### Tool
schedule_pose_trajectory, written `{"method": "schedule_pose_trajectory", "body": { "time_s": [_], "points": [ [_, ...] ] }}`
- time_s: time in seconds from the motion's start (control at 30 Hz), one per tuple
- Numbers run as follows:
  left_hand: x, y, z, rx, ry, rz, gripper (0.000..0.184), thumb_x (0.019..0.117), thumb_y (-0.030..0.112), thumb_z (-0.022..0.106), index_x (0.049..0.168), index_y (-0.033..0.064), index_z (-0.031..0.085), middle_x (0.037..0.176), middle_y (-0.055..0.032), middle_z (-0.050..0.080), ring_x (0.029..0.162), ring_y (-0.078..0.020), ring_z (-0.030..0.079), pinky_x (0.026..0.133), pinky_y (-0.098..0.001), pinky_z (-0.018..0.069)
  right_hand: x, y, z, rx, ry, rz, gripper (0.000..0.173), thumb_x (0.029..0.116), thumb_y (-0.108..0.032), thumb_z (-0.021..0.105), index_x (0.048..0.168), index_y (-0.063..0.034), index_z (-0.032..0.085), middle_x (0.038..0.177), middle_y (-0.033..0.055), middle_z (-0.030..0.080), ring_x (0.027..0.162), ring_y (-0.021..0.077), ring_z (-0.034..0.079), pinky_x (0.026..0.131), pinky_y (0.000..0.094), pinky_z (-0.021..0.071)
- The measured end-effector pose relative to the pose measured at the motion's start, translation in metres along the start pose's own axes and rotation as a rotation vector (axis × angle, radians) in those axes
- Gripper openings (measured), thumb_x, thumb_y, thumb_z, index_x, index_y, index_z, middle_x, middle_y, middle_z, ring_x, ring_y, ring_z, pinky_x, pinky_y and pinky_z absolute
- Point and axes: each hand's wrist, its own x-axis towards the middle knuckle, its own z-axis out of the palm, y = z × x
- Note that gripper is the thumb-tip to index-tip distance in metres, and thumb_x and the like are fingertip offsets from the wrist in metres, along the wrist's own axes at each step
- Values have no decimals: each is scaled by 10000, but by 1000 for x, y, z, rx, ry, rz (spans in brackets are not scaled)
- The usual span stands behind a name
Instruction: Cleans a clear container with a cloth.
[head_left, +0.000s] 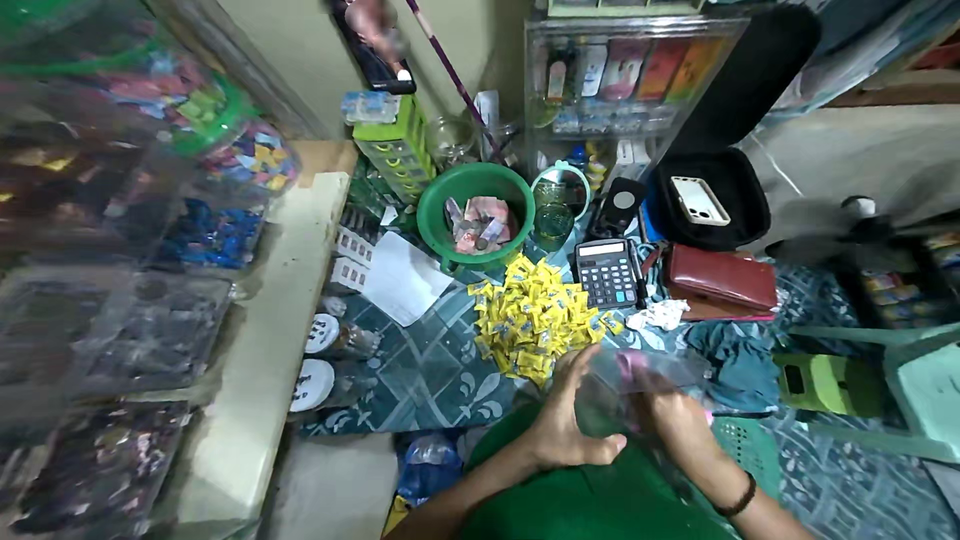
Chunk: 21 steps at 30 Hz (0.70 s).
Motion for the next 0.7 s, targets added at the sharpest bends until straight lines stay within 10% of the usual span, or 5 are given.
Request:
{"method": "schedule_pose_trajectory", "body": {
  "time_s": [0.27,0.43,0.5,0.7],
  "points": [
    [13,-8,-10,5,-108,48,1148,777,617,710,1555,-73,226,1539,-294,340,1397,-259,405,1126,-366,392,13,-31,7,439,-358,-307,394,933,-74,636,1286,100,632,1298,289,644,1210,406,647,1021,526,524],
    [10,-8,-14,-55,-98,-62,1120,754,530,750,1582,-8,223,1519,-268,378,1325,-281,497,1036,-403,498,19,-7,0,547,-509,-511,292,1025,-226,550,1009,4,730,1033,191,685,1049,352,657,950,538,517],
    [9,-8,-14,-37,-124,-64,1134,757,540,748,1594,4,200,1578,-261,301,1364,-282,473,1048,-407,491,15,-3,-10,407,-565,-436,358,1051,-291,505,1090,-33,750,1110,208,689,1116,396,643,968,638,466],
    [9,0,-19,21,-127,-116,1155,724,453,794,1606,31,180,1591,-267,261,1374,-294,448,1055,-397,473,3,10,-9,-11,-219,-307,281,991,-205,597,936,19,757,1059,187,749,1040,380,714,897,576,547]
  ]
}}
